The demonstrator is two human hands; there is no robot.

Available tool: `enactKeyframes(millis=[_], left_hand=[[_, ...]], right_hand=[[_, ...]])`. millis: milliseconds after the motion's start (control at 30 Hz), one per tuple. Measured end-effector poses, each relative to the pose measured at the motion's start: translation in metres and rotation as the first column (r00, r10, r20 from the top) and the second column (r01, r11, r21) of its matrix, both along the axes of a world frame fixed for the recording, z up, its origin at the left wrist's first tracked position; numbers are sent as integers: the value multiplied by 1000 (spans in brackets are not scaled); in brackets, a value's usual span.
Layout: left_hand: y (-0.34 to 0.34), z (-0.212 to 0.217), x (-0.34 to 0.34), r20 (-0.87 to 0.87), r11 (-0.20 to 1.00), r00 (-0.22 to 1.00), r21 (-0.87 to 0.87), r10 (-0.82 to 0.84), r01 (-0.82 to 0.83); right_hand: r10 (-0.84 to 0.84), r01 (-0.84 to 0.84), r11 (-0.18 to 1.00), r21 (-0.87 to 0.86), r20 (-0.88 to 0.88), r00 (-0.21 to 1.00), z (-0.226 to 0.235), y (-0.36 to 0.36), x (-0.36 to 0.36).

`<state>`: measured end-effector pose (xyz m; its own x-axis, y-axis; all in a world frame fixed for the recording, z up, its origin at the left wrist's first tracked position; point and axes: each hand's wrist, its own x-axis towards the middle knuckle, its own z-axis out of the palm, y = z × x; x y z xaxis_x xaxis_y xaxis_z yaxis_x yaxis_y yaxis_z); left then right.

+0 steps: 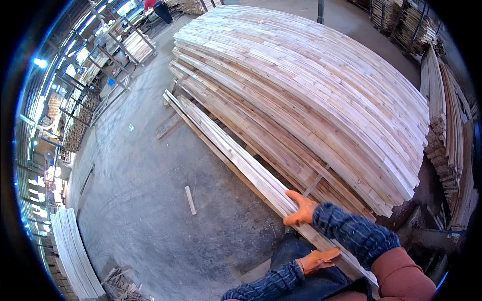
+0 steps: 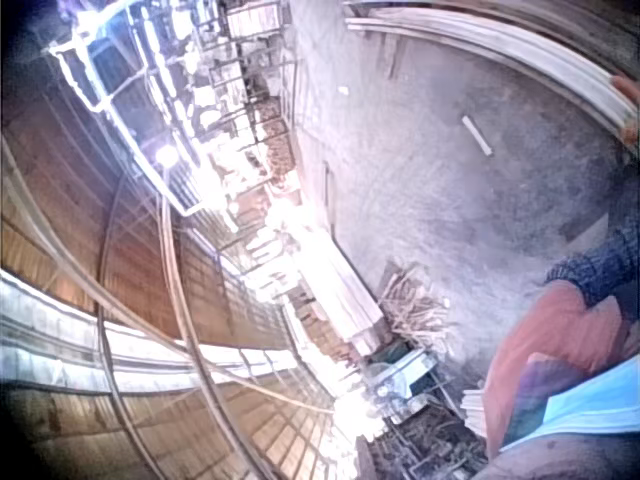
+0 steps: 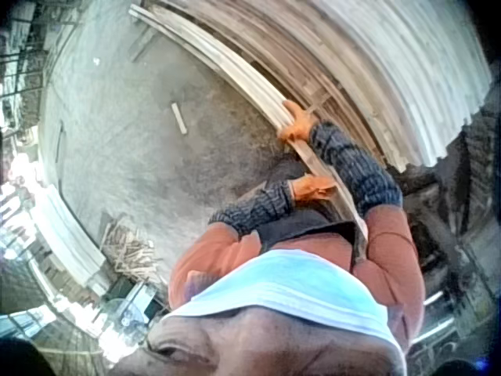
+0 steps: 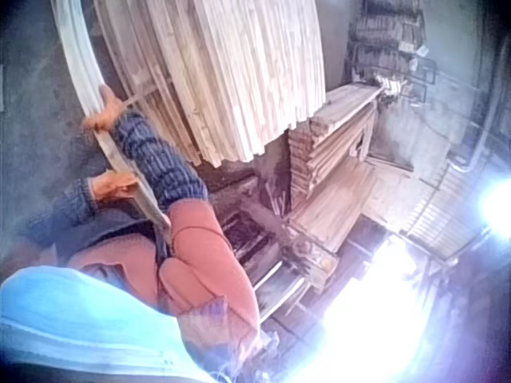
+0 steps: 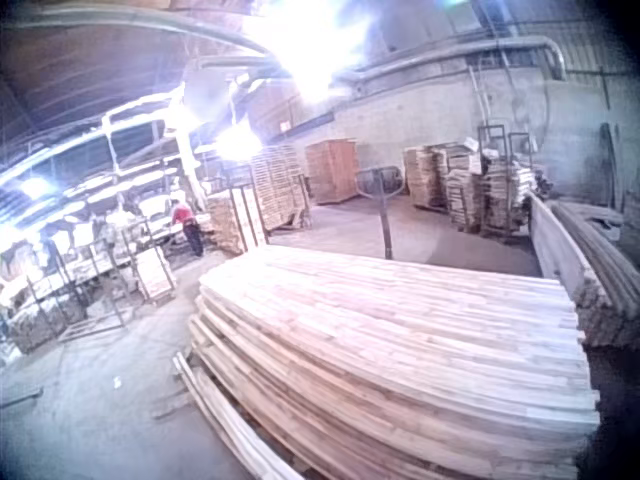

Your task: The person operates an industrial control panel, picks up long wood strips from a stack, and feeds them into a processing machine one at a time.

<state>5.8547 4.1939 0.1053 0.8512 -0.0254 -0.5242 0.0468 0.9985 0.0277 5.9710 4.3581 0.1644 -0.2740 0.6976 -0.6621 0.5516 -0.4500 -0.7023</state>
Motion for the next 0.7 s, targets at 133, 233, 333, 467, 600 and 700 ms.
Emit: enactKeyframes(millis=[133, 233, 333, 467, 600, 700], left_hand=[[62, 2, -36, -40, 930, 994, 352, -99, 107], [96, -41, -68, -109, 960, 965, 174, 239, -218], [156, -12, -38, -342, 844, 781, 83, 523, -529], [191, -78, -40, -316, 681, 646, 3, 695, -732], [185, -75, 10, -340, 790, 729, 76, 594, -608], [162, -68, 19, -360, 825, 744, 190, 563, -532]], right_hand=[[-29, 11, 995, 104, 175, 984, 8, -89, 42], [45, -86, 991, 102, 350, 936, 61, -151, 78], [43, -43, 999, -9, 480, 876, 122, -201, 119], [67, -118, 992, 42, 624, 778, 190, -275, 159], [-92, -226, 936, 268, 810, 579, 206, -343, 166], [-60, -191, 955, 226, 781, 622, 206, -354, 186]])
